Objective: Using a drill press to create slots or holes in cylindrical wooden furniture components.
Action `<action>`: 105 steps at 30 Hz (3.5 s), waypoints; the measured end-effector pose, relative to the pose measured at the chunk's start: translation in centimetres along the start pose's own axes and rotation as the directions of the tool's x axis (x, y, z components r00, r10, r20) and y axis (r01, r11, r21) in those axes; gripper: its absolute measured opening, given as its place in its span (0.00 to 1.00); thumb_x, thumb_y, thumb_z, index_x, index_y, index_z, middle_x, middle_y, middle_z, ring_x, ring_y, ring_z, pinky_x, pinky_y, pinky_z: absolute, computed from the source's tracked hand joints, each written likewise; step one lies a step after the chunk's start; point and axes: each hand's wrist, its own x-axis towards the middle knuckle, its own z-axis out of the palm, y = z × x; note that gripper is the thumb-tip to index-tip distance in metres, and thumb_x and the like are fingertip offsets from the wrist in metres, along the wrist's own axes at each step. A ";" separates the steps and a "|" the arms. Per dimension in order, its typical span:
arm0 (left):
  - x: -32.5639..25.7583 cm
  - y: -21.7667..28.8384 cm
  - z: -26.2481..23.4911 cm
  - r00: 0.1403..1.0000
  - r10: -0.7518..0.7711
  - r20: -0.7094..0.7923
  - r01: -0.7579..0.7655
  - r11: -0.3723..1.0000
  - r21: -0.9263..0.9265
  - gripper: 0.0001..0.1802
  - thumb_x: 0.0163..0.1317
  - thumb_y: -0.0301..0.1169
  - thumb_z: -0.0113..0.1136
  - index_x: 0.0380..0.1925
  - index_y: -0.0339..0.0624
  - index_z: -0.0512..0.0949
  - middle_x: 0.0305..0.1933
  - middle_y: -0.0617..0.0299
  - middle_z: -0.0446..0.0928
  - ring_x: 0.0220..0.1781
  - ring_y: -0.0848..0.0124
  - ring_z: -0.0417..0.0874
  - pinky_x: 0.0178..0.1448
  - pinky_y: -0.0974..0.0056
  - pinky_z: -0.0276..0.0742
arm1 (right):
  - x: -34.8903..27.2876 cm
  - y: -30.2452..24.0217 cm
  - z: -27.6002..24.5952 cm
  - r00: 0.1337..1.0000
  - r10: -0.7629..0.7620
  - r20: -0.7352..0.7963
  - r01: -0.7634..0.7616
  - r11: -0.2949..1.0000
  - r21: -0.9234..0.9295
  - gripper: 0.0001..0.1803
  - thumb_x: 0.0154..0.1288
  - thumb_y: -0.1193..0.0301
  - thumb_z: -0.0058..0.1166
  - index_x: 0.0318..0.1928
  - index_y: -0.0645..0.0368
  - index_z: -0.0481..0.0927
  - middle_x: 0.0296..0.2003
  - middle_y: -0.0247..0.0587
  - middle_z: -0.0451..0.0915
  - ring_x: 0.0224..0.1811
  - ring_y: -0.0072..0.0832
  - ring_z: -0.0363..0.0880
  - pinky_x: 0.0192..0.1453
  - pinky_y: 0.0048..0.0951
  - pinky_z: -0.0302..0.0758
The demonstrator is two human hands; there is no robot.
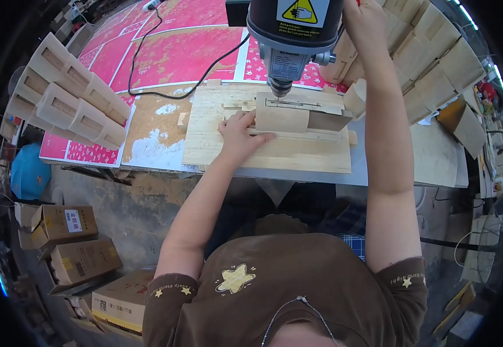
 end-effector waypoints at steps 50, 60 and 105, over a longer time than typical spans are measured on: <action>6.7 -6.3 -49.4 0.657 0.018 -0.754 0.437 0.806 0.399 0.23 0.35 0.43 0.75 0.25 0.34 0.81 0.25 0.58 0.80 0.26 0.67 0.81 0.35 0.64 0.77 | -25.3 7.9 -4.6 0.480 0.365 0.798 -0.854 0.404 0.329 0.06 0.62 0.69 0.56 0.33 0.59 0.77 0.26 0.22 0.73 0.30 0.11 0.65 0.36 0.16 0.61; 0.8 -13.4 -36.2 0.319 0.049 -0.946 0.430 0.883 0.191 0.61 0.31 0.42 0.79 0.62 0.32 0.50 0.61 0.43 0.60 0.64 0.53 0.61 0.67 0.55 0.60 | -24.6 7.2 -5.0 0.473 0.345 0.811 -0.850 0.420 0.317 0.07 0.63 0.70 0.55 0.35 0.60 0.77 0.26 0.22 0.73 0.30 0.10 0.66 0.36 0.15 0.62; -2.2 -17.6 -27.0 0.474 -0.255 -0.843 0.443 0.896 -0.022 0.68 0.31 0.25 0.75 0.67 0.38 0.35 0.64 0.42 0.56 0.67 0.50 0.60 0.69 0.56 0.59 | -24.9 8.6 -4.4 0.551 0.302 0.778 -0.780 0.519 0.351 0.07 0.62 0.69 0.56 0.37 0.60 0.77 0.28 0.23 0.74 0.31 0.11 0.67 0.38 0.15 0.63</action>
